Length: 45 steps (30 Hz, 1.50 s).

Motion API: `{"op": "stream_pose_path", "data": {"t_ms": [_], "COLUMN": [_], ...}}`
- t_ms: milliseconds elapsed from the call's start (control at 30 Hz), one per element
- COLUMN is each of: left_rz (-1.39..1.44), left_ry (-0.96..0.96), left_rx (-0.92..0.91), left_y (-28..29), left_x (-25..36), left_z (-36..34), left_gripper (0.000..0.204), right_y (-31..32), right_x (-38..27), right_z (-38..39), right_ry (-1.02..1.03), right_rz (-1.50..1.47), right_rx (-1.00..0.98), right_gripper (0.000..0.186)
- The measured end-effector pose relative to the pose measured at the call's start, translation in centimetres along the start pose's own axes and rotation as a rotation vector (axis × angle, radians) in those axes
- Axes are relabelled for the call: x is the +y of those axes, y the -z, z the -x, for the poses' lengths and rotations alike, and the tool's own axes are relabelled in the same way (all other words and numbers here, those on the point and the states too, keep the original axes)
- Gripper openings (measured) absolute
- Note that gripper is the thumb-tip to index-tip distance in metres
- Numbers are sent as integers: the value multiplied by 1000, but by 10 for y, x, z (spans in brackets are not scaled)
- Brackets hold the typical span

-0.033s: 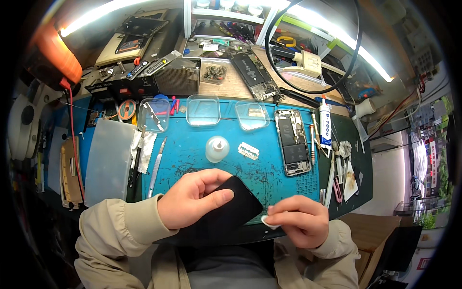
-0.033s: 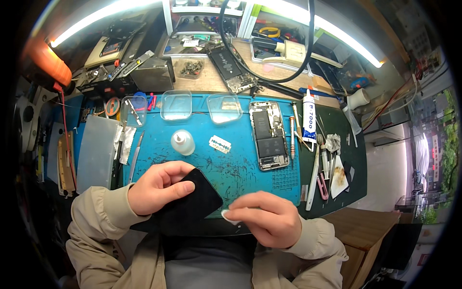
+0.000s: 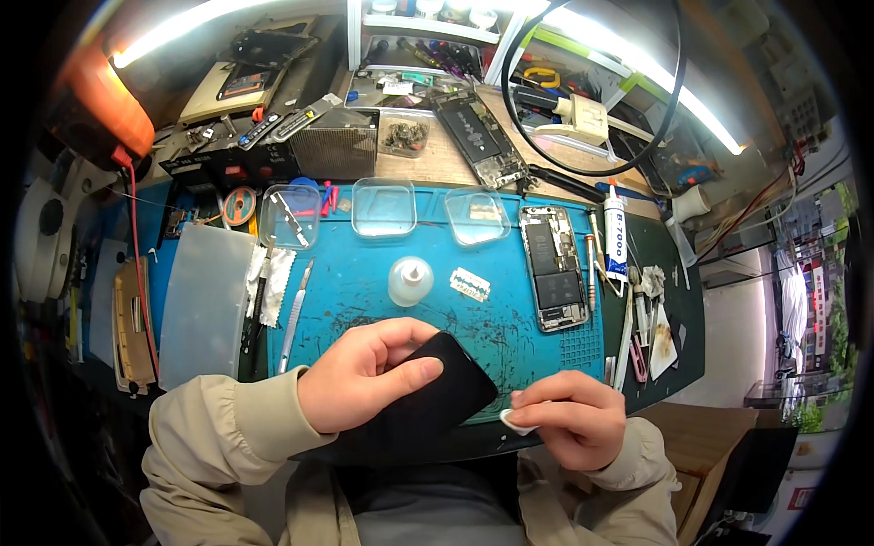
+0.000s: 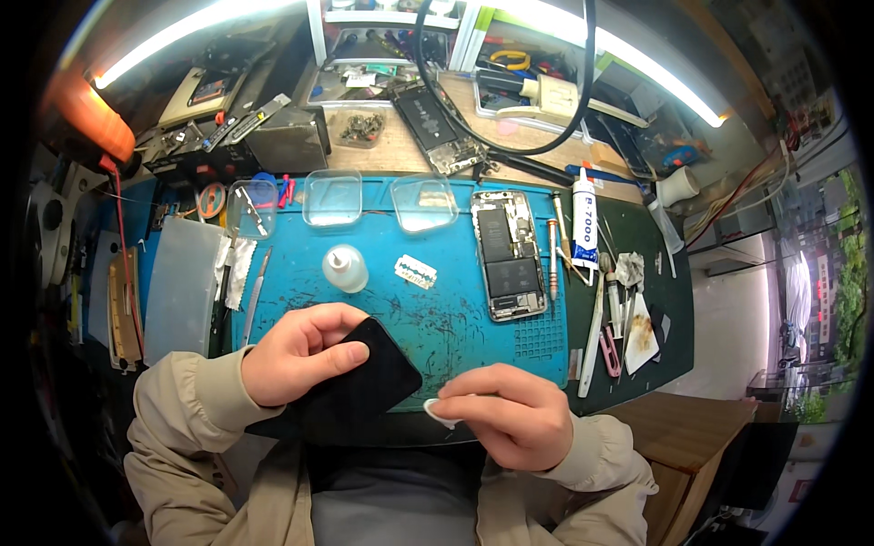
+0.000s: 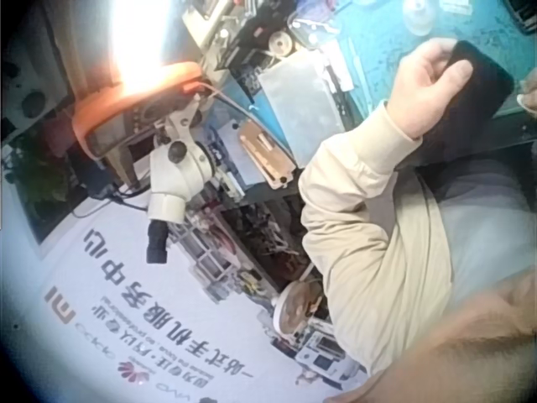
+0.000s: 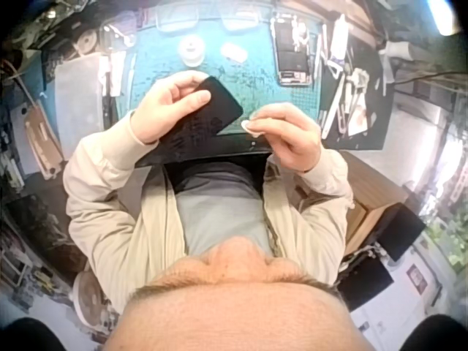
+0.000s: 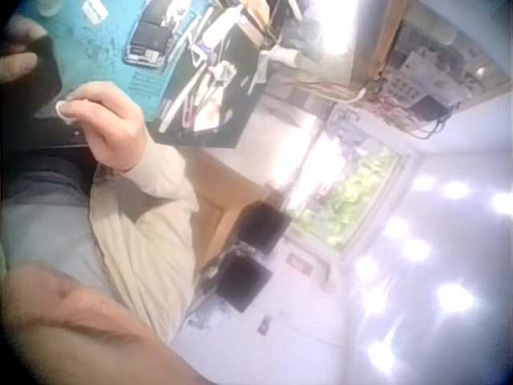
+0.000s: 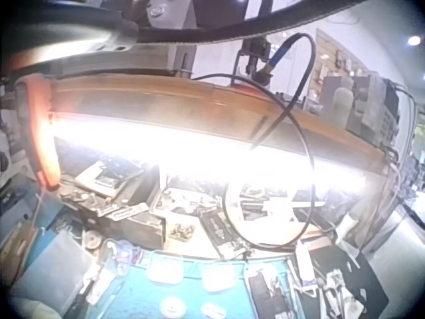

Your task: The person handles a smartphone frame and a black smartphone body on a workbench. They peel a protective film from the phone's screen, clean the surface with a wipe, and then apply a small adhesive strip to the top edge of the device.

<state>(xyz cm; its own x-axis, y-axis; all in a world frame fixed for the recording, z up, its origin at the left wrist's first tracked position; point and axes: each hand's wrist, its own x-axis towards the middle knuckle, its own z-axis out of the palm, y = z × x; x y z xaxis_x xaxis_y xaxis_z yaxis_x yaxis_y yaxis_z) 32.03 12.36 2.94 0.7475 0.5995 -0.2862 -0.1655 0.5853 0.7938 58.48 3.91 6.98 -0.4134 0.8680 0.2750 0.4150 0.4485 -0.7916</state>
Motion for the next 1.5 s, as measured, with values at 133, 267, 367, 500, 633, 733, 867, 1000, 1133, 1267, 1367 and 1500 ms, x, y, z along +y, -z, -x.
{"op": "stream_pose_path", "data": {"t_ms": [133,267,367,500,633,733,867,1000,1133,1267,1367,1500], "left_rz": [-49,-61,-62,-54,-38,-31,34,105,123,159,161,68], "left_ry": [28,55,59,51,56,58,77,75,85,70,48,-1], "left_rx": [-24,-17,-10,-11,-18,-17,11,3,47,79,123,130], "left_y": [-7,-7,-6,-6,-5,-5,-6,-5,-4,-11,-16,-6], "left_x": [2,4,4,4,4,4,4,2,-2,-5,-1,-5], "left_z": [1,1,1,1,0,0,2,1,2,5,6,6], "left_gripper": [25,26,26,25,25,26,26,27,28,29,30,31], "right_y": [-8,-15,-20,-21,-21,-21,-25,-33,-39,-44,-48,-58], "right_x": [7,9,13,15,16,17,16,15,14,10,10,-1], "right_z": [7,2,2,2,3,4,3,-4,-8,-6,-2,4], "right_ry": [-59,-48,-43,-40,-71,-67,-60,-12,8,-7,-1,51], "right_rz": [-40,14,31,65,59,67,86,141,199,203,231,225], "right_rx": [189,205,214,238,308,322,295,274,292,329,340,256], "right_gripper": [43,42,42,42,42,42,43,45,46,45,44,44]}}
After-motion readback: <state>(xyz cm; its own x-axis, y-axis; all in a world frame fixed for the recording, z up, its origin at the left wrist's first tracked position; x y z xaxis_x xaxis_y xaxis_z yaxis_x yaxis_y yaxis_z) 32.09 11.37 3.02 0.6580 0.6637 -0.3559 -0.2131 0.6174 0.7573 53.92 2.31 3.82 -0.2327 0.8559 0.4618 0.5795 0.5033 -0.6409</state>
